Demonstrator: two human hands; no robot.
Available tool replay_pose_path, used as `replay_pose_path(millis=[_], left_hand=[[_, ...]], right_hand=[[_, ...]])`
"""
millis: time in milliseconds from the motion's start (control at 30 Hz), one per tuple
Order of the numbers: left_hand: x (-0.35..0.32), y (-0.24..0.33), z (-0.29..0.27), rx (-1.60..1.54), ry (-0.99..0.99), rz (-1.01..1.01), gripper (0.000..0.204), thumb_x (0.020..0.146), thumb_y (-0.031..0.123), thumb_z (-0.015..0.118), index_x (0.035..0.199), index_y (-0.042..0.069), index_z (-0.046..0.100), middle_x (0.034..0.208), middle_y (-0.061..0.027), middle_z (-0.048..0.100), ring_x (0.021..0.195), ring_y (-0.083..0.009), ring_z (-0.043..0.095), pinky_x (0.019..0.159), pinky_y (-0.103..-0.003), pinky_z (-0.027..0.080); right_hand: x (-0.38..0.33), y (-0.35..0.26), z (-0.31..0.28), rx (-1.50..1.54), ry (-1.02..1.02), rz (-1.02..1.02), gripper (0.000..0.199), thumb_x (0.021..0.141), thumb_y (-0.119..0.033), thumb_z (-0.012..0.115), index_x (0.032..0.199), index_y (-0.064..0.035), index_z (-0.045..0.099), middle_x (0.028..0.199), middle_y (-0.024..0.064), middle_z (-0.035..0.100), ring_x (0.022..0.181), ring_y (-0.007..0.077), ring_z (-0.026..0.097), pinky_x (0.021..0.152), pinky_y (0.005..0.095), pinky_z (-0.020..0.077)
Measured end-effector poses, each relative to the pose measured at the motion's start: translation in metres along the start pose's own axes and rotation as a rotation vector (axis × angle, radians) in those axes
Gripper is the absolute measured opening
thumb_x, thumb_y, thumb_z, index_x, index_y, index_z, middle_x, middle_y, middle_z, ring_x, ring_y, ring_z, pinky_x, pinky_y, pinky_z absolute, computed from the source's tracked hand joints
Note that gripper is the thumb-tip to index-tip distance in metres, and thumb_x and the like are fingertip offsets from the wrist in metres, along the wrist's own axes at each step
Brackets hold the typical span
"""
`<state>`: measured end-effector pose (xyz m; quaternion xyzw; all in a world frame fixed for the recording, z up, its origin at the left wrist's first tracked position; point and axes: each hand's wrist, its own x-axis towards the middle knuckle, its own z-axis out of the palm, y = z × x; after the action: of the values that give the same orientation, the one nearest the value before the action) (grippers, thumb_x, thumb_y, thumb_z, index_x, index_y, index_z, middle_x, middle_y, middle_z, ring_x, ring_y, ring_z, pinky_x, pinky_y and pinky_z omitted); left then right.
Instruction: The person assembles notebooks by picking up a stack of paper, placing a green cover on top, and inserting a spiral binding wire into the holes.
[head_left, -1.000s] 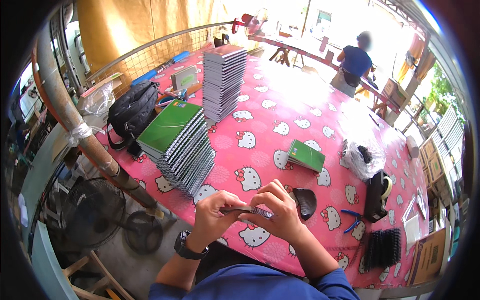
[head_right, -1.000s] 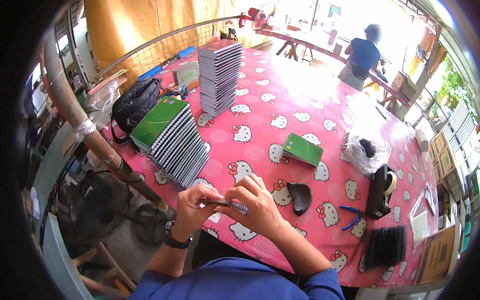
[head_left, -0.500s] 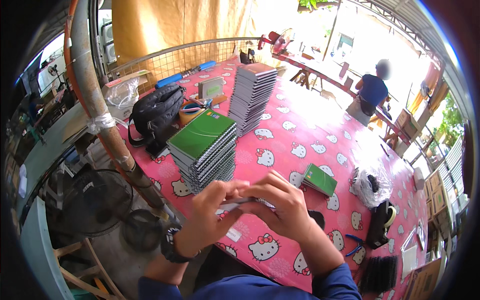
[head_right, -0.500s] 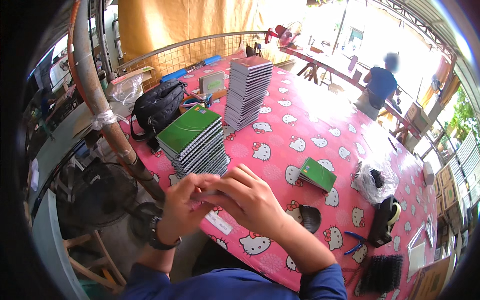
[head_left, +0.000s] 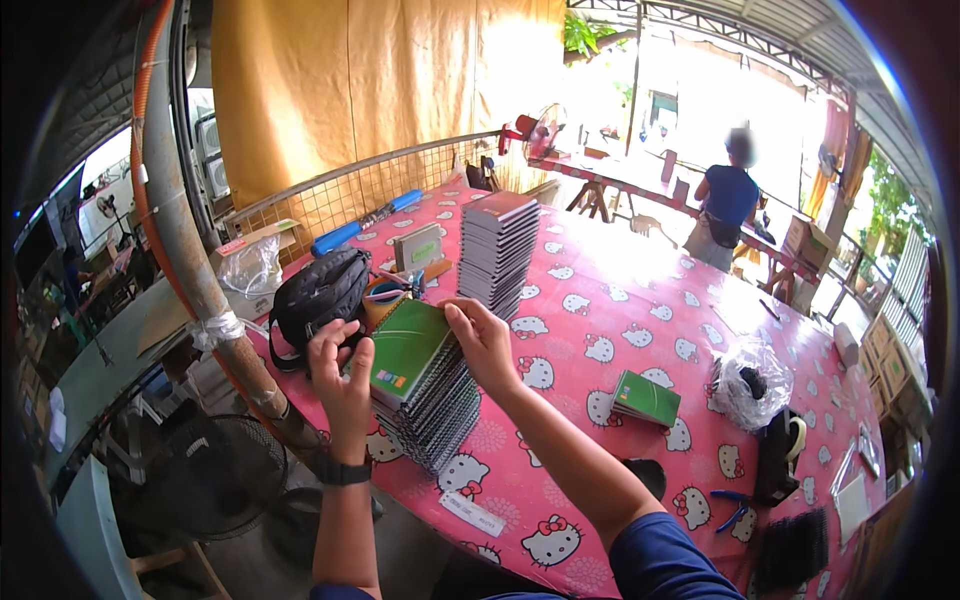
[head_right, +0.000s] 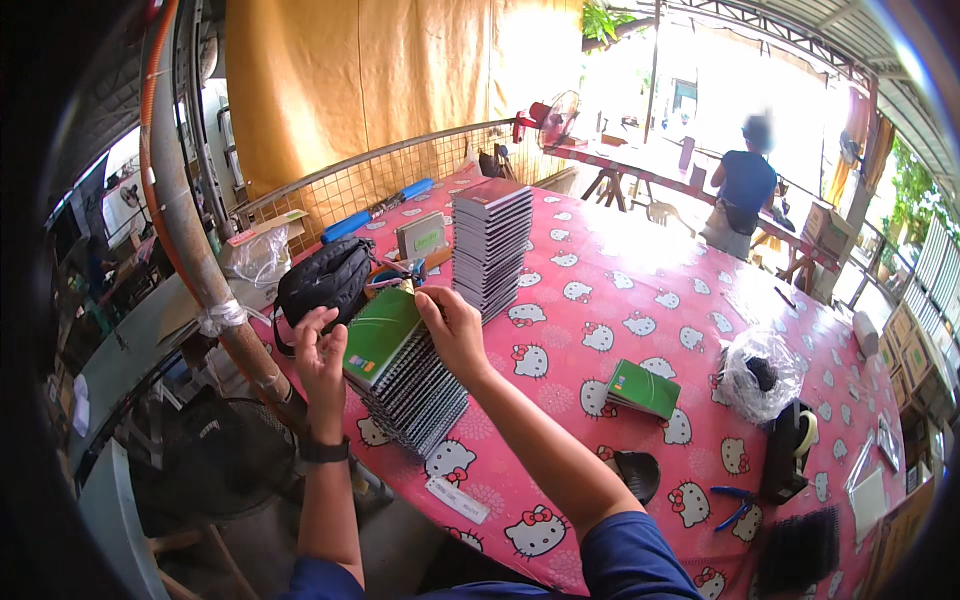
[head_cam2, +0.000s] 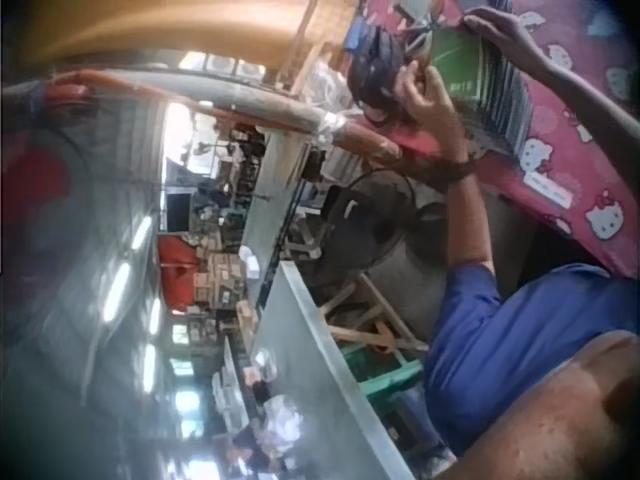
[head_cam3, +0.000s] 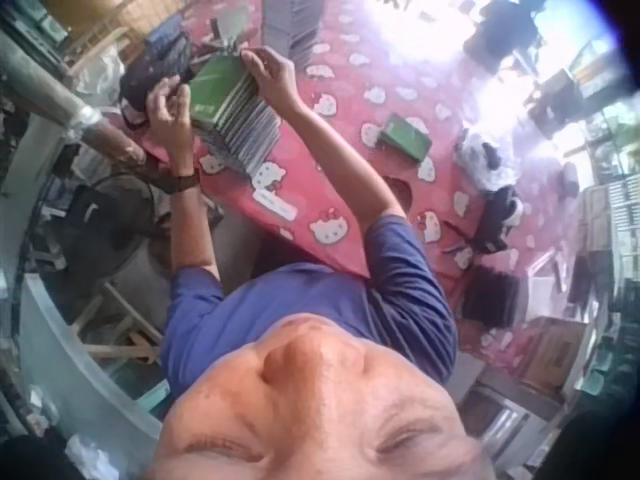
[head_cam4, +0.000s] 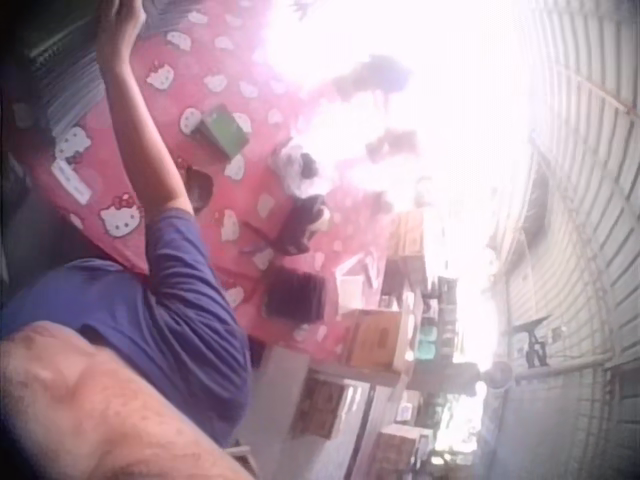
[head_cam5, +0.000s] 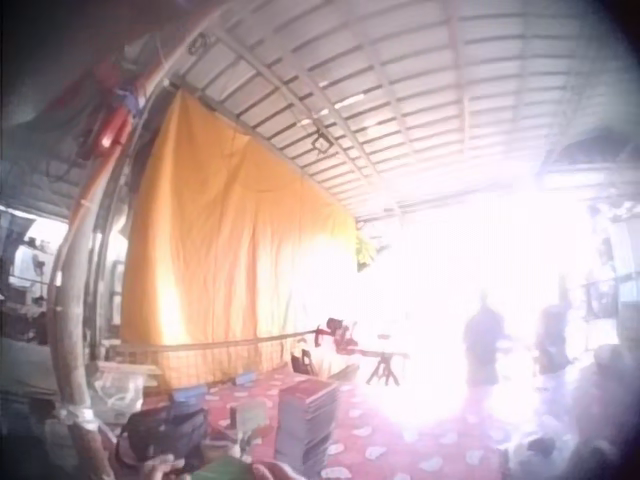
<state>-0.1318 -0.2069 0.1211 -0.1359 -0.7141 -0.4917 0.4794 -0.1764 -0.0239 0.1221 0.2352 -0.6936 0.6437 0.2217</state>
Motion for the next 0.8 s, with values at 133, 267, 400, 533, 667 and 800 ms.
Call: replay_pose_path(millis=[133, 267, 400, 533, 667, 800], left_hand=[[-0.006, -0.009, 0.016, -0.545, -0.038, -0.378, 0.027, 0.093, 0.012, 0.048, 0.109, -0.006, 0.060, 0.101, -0.0072, 0.062, 0.086, -0.0093, 0.054, 0.078, -0.023, 0.043], [-0.002, -0.006, 0.023, -0.490, -0.046, -0.362, 0.026, 0.092, 0.012, 0.048, 0.106, -0.005, 0.063, 0.097, -0.0060, 0.063, 0.085, -0.0091, 0.055, 0.077, -0.021, 0.043], [0.000, -0.021, 0.005, -0.306, -0.138, -0.240, 0.033, 0.096, 0.014, 0.042, 0.119, -0.005, 0.056, 0.119, -0.0116, 0.059, 0.109, -0.0199, 0.055, 0.095, -0.030, 0.039], [-0.020, 0.003, -0.044, -0.143, 0.111, -0.082, 0.038, 0.096, 0.016, 0.038, 0.128, -0.001, 0.047, 0.135, -0.0128, 0.046, 0.126, -0.0254, 0.042, 0.101, -0.039, 0.035], [-0.051, 0.045, -0.048, -0.161, 0.268, 0.327, 0.028, 0.092, 0.011, 0.039, 0.113, -0.004, 0.049, 0.121, -0.0205, 0.050, 0.114, -0.0297, 0.047, 0.096, -0.040, 0.038], [-0.078, 0.088, 0.004, -0.188, 0.095, 0.580, 0.028, 0.083, 0.029, 0.050, 0.102, 0.008, 0.049, 0.099, -0.0113, 0.046, 0.094, -0.0251, 0.043, 0.085, -0.043, 0.039]], right_hand=[[0.001, 0.005, 0.017, -0.139, 0.318, -0.140, 0.021, 0.090, -0.020, 0.057, 0.097, -0.0007, 0.060, 0.088, 0.0112, 0.055, 0.074, 0.0217, 0.056, 0.070, 0.0317, 0.0459], [0.006, 0.007, 0.003, -0.149, 0.279, -0.120, 0.024, 0.090, -0.019, 0.055, 0.106, -0.0017, 0.054, 0.092, 0.0118, 0.050, 0.085, 0.0234, 0.051, 0.077, 0.0328, 0.0426], [-0.021, 0.006, -0.031, 0.120, -0.064, 0.025, 0.054, 0.094, -0.040, 0.050, 0.133, -0.0045, 0.038, 0.123, 0.0157, 0.050, 0.119, 0.0290, 0.040, 0.103, 0.0401, 0.0303], [-0.078, 0.003, -0.171, -0.436, 0.242, 0.301, 0.037, 0.078, -0.028, 0.072, 0.106, -0.0053, 0.063, 0.107, 0.0139, 0.062, 0.104, 0.0277, 0.057, 0.092, 0.0364, 0.0432], [-0.181, 0.080, -0.321, -1.429, 0.701, 0.514, 0.046, 0.070, -0.031, 0.079, 0.095, 0.0033, 0.061, 0.097, 0.0193, 0.062, 0.089, 0.0313, 0.061, 0.076, 0.0384, 0.0492], [-0.188, 0.056, -0.335, -0.895, 0.746, 0.788, 0.045, 0.066, -0.029, 0.081, 0.090, 0.0033, 0.061, 0.085, 0.0200, 0.067, 0.080, 0.0326, 0.066, 0.072, 0.0416, 0.0491]])
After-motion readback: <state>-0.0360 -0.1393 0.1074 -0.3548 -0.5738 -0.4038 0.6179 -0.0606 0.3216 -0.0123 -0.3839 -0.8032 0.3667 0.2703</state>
